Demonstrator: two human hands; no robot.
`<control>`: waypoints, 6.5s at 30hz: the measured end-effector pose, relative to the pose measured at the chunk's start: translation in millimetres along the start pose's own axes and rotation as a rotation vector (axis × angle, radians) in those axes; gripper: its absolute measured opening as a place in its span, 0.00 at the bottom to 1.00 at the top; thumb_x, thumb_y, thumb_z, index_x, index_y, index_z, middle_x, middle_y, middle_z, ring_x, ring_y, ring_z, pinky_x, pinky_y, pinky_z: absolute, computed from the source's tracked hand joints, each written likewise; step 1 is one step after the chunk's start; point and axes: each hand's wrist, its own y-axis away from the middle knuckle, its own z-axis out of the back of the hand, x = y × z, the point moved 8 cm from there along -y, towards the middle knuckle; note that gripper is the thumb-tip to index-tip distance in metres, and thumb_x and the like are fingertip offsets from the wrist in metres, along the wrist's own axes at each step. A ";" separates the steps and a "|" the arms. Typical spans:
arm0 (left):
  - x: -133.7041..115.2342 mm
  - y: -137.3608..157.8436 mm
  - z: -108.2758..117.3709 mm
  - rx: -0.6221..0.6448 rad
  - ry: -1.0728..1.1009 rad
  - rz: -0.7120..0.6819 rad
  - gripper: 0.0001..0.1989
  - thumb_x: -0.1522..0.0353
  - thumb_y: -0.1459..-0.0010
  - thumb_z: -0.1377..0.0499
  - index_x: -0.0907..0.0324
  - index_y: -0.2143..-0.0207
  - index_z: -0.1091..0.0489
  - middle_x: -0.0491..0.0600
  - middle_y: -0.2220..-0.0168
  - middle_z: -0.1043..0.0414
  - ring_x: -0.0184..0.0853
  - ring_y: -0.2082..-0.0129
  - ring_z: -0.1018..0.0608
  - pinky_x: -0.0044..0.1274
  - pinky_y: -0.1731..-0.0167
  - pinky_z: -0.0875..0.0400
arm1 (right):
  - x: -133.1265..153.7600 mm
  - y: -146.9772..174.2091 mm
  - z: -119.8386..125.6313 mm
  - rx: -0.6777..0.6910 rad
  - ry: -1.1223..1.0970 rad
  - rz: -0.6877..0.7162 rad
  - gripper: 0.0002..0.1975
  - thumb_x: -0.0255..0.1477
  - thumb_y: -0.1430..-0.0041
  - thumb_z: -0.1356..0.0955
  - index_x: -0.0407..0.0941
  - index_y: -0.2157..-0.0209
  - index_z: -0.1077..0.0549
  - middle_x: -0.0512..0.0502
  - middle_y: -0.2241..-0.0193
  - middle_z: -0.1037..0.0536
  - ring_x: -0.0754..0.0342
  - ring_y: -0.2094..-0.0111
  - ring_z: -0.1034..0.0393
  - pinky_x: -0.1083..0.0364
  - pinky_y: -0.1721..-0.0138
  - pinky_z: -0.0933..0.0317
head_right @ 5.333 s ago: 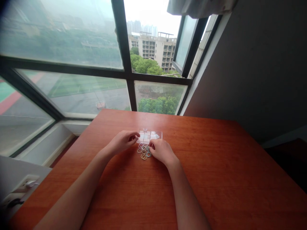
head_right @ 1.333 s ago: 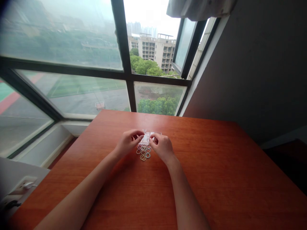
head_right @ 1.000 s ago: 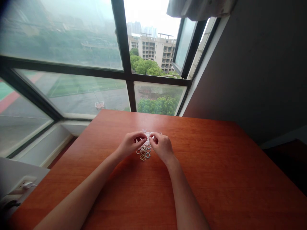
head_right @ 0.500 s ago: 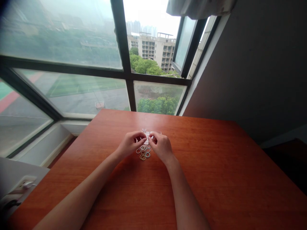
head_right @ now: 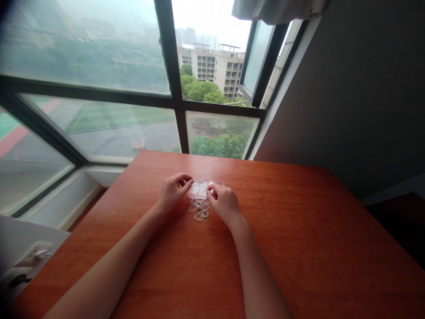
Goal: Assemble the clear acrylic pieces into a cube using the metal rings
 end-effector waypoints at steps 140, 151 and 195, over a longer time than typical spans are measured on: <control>-22.3 9.3 -22.9 0.232 0.241 0.045 0.12 0.62 0.42 0.43 0.62 0.68 0.26 0.48 0.73 0.26 0.28 0.76 0.29 0.18 0.76 0.36 | 0.4 1.0 -0.7 0.048 -0.005 -0.022 0.04 0.31 0.44 0.34 0.47 0.68 0.26 0.55 0.80 0.28 0.59 0.78 0.36 0.60 0.74 0.48; -30.0 11.2 -25.7 0.257 0.258 0.048 0.07 0.67 0.46 0.40 0.62 0.71 0.27 0.46 0.74 0.26 0.26 0.78 0.31 0.18 0.76 0.36 | 3.8 1.5 2.8 0.010 0.012 -0.028 0.05 0.31 0.43 0.34 0.47 0.68 0.27 0.54 0.80 0.28 0.58 0.78 0.36 0.60 0.73 0.48; 25.0 -1.4 -2.8 0.028 -0.073 0.085 0.05 0.67 0.45 0.41 0.59 0.70 0.27 0.45 0.72 0.25 0.28 0.77 0.29 0.20 0.74 0.35 | 2.9 12.3 -34.4 0.318 0.129 -0.073 0.05 0.31 0.43 0.33 0.47 0.71 0.26 0.52 0.75 0.24 0.59 0.73 0.34 0.59 0.73 0.53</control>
